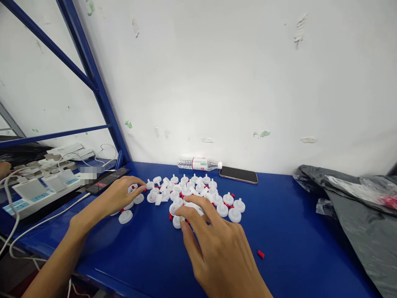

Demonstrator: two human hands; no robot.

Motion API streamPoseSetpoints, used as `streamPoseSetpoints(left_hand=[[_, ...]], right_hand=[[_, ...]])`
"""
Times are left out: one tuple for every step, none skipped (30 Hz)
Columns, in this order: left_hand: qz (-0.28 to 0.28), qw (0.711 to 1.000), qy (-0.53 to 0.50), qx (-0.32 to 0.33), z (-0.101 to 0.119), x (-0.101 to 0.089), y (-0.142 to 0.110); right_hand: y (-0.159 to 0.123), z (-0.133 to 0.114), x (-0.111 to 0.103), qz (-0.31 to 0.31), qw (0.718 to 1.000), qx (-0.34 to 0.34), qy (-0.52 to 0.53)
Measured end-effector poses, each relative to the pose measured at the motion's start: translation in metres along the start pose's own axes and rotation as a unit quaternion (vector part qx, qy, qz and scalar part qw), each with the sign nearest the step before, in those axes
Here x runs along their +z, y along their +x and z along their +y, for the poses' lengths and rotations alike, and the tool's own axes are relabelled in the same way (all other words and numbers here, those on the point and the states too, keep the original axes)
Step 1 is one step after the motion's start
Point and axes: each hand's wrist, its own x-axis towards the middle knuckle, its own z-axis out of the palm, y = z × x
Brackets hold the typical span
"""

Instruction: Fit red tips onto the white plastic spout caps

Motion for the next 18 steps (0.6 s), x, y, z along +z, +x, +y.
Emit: streamPoseSetpoints(left_hand=[[-0.012, 1.0, -0.002, 0.007, -0.003, 0.003, 0.0], [-0.024, 1.0, -0.002, 0.011, -0.008, 0.005, 0.0], [-0.032, 0.999, -0.004, 0.011, -0.013, 0.007, 0.0], [-0.038, 0.999, -0.006, 0.007, -0.019, 0.009, 0.001], [-0.042, 0.999, -0.01, 0.003, -0.024, 0.01, 0.001], [-0.042, 0.999, -0.014, -0.002, -0.028, 0.01, 0.002], [-0.038, 0.999, -0.016, -0.005, -0.031, 0.01, 0.002], [-0.034, 0.999, -0.017, -0.006, -0.032, 0.009, 0.003], [-0.029, 0.999, -0.014, -0.004, -0.031, 0.007, 0.003], [-0.023, 1.0, -0.011, 0.0, -0.028, 0.005, 0.003], [-0.016, 1.0, -0.009, 0.006, -0.024, 0.002, 0.003], [-0.009, 1.0, -0.008, 0.012, -0.018, -0.001, 0.002], [0.0, 1.0, -0.012, 0.018, -0.011, -0.004, 0.0], [0.009, 0.999, -0.019, 0.025, -0.002, -0.007, -0.003], [0.012, 0.999, -0.03, 0.034, 0.009, -0.011, -0.006], [0.01, 0.998, -0.045, 0.044, 0.02, -0.014, -0.009], [-0.004, 0.997, -0.06, 0.056, 0.031, -0.016, -0.013], [-0.025, 0.995, -0.074, 0.067, 0.043, -0.017, -0.017]], right_hand=[[0.0, 0.0, 0.0, -0.001, 1.0, -0.002, -0.002], [0.0, 0.0, 0.0, -0.002, 1.0, -0.003, -0.004], [0.0, 0.0, 0.0, -0.003, 1.0, -0.004, -0.006], [0.0, 0.0, 0.0, -0.002, 1.0, -0.005, -0.008], [0.0, 0.0, 0.0, -0.002, 1.0, -0.006, -0.008], [0.0, 0.0, 0.0, -0.001, 1.0, -0.007, -0.008], [0.0, 0.0, 0.0, -0.001, 1.0, -0.008, -0.006], [0.001, 0.0, 0.0, -0.002, 1.0, -0.008, -0.005], [0.001, 0.0, 0.001, -0.002, 1.0, -0.01, -0.004], [0.001, 0.0, 0.001, -0.004, 1.0, -0.011, -0.005], [0.001, 0.0, 0.001, -0.003, 1.0, -0.011, -0.006], [0.001, 0.0, 0.001, -0.002, 1.0, -0.01, -0.009], [0.001, 0.0, 0.001, -0.001, 1.0, -0.009, -0.01], [0.0, 0.0, 0.001, 0.0, 1.0, -0.007, -0.013], [0.0, 0.0, 0.001, 0.0, 1.0, -0.004, -0.015], [0.0, 0.001, 0.002, -0.001, 1.0, -0.001, -0.018], [-0.001, 0.001, 0.002, -0.004, 1.0, 0.001, -0.022], [-0.001, 0.002, 0.002, -0.008, 1.0, 0.003, -0.027]])
